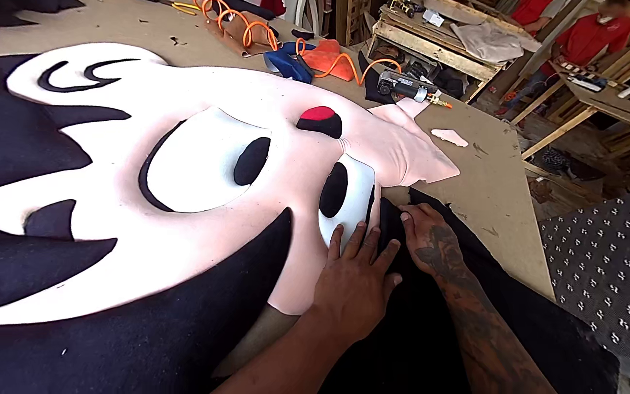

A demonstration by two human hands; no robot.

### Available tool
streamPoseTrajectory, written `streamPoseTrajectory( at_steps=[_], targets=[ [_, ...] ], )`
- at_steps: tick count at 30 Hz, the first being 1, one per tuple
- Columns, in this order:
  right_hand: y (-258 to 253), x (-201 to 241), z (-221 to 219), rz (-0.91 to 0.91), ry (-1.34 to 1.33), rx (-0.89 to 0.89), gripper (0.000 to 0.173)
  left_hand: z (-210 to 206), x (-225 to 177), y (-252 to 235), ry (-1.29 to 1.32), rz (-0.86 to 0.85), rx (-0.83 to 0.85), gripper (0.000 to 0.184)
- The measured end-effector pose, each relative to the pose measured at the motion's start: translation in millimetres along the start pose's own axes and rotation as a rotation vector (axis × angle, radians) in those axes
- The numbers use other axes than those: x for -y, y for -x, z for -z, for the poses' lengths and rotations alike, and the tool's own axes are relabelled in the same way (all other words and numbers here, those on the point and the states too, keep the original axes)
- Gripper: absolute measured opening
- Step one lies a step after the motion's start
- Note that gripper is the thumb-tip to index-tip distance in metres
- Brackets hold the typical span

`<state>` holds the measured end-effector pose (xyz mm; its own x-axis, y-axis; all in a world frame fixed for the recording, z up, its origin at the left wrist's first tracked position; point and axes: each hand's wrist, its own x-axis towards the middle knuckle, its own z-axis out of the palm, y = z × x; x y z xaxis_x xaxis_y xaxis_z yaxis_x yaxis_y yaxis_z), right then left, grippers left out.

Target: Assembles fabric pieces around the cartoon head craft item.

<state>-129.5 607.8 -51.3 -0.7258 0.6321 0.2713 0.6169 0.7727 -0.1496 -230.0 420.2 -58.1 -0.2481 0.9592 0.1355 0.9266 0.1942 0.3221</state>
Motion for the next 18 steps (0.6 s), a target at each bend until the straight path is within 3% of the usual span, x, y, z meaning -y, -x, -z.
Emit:
streamPoseTrajectory(
  at_steps=[6,10,12,14,18],
  targets=[
    [-2,3,7,-0.025,-0.018,0.028,0.04,15,22,-6,0.157,-0.072,-0.13,0.041],
    [4,12,17,0.053,0.025,-0.139,0.038,21,36,-5,0.2,-0.111,-0.132,0.034],
    [27,22,43,0.161,0.022,-0.156,0.044,22,35,-5,0.202,-0.112,-0.13,0.034],
    [67,28,73,0.25,-0.002,-0.051,0.052,22,35,-6,0.218,-0.106,-0.12,0.033],
    [144,26,84,0.241,-0.111,0.09,0.068,21,36,-8,0.227,-0.081,-0.095,0.035]
  ],
)
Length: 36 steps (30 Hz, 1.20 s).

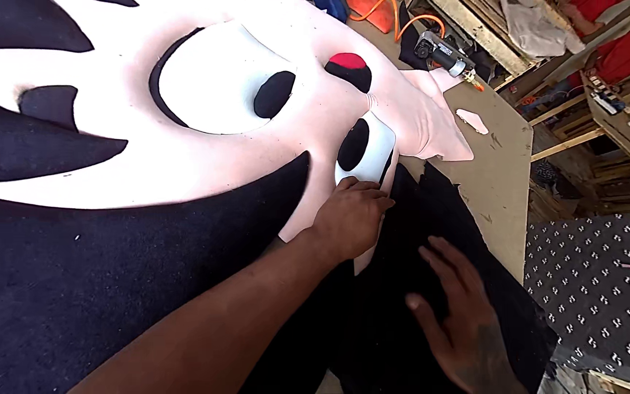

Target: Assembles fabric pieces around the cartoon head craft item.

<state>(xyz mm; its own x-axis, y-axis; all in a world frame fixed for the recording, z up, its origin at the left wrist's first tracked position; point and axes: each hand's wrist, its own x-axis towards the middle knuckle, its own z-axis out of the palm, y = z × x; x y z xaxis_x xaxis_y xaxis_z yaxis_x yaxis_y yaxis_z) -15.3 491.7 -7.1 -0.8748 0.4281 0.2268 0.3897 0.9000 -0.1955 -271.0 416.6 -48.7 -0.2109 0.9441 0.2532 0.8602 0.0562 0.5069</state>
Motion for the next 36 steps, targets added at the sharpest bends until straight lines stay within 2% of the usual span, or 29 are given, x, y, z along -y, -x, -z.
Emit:
streamPoseTrajectory(
  at_steps=[4,7,15,28,33,36],
  targets=[
    [23,15,-29,0.028,0.013,0.052,0.094,0,0,-1,-0.009,-0.005,-0.006,0.034],
    [23,17,-39,0.043,0.08,0.07,0.102,-2,1,0,-0.015,-0.003,-0.013,0.033],
    [26,26,-36,0.037,0.105,0.099,0.099,2,-3,1,-0.053,-0.063,0.039,0.043],
    [26,42,-44,0.015,0.167,0.1,0.095,1,-9,-2,-0.104,-0.03,0.08,0.04],
    [26,43,-45,0.016,0.186,0.068,0.091,-2,-8,-4,-0.109,-0.04,0.036,0.039],
    [25,43,-45,0.009,0.206,0.066,0.089,0,-7,-2,0.008,-0.012,-0.079,0.039]
  ],
)
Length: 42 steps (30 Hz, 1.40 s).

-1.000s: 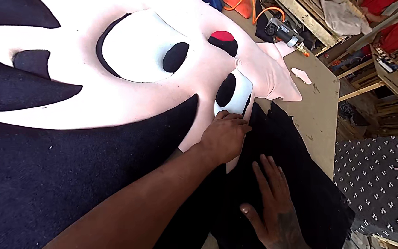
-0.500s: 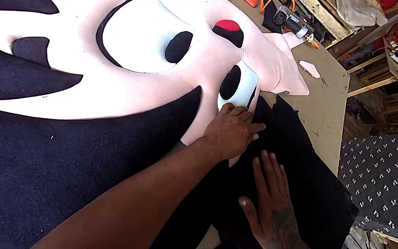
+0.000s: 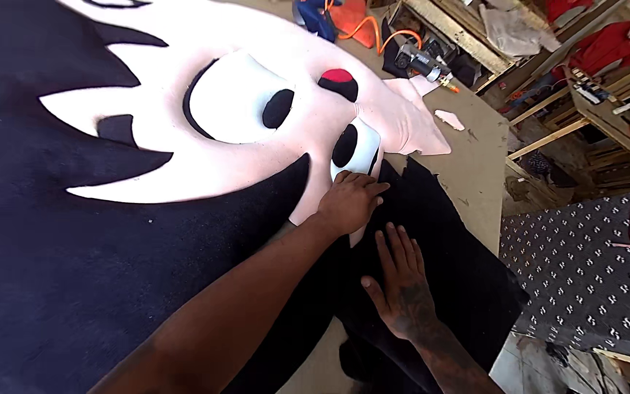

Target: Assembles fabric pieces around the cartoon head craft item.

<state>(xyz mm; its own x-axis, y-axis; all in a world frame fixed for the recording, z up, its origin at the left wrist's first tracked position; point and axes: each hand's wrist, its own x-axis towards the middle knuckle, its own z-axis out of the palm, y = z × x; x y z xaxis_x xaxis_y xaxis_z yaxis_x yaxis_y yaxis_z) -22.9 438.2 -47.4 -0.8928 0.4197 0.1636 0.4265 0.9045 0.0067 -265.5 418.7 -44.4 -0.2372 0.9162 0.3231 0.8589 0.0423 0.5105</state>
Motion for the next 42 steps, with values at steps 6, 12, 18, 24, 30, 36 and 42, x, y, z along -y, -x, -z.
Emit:
streamPoseTrajectory(
  at_steps=[6,12,18,24,30,36,42],
  targets=[
    [6,-7,13,0.016,-0.147,-0.033,0.089,88,-20,81,0.017,0.112,0.131,0.056],
    [34,-17,27,0.073,-0.103,-0.014,0.116,109,-2,200,-0.295,-0.103,0.291,0.081],
    [31,-9,14,0.106,-0.023,0.056,0.134,92,-6,201,-0.299,-0.084,0.523,0.085],
    [25,-2,11,0.092,0.024,0.068,0.139,87,-5,201,-0.27,-0.092,0.495,0.081],
    [23,-3,12,0.094,0.037,0.062,0.14,85,-5,197,-0.288,-0.091,0.504,0.079],
    [23,-2,11,0.074,0.066,0.056,0.138,88,-7,195,-0.319,-0.081,0.529,0.08],
    [19,0,19,0.043,0.084,0.094,0.14,88,-24,194,-0.3,-0.034,0.502,0.076]
  ],
)
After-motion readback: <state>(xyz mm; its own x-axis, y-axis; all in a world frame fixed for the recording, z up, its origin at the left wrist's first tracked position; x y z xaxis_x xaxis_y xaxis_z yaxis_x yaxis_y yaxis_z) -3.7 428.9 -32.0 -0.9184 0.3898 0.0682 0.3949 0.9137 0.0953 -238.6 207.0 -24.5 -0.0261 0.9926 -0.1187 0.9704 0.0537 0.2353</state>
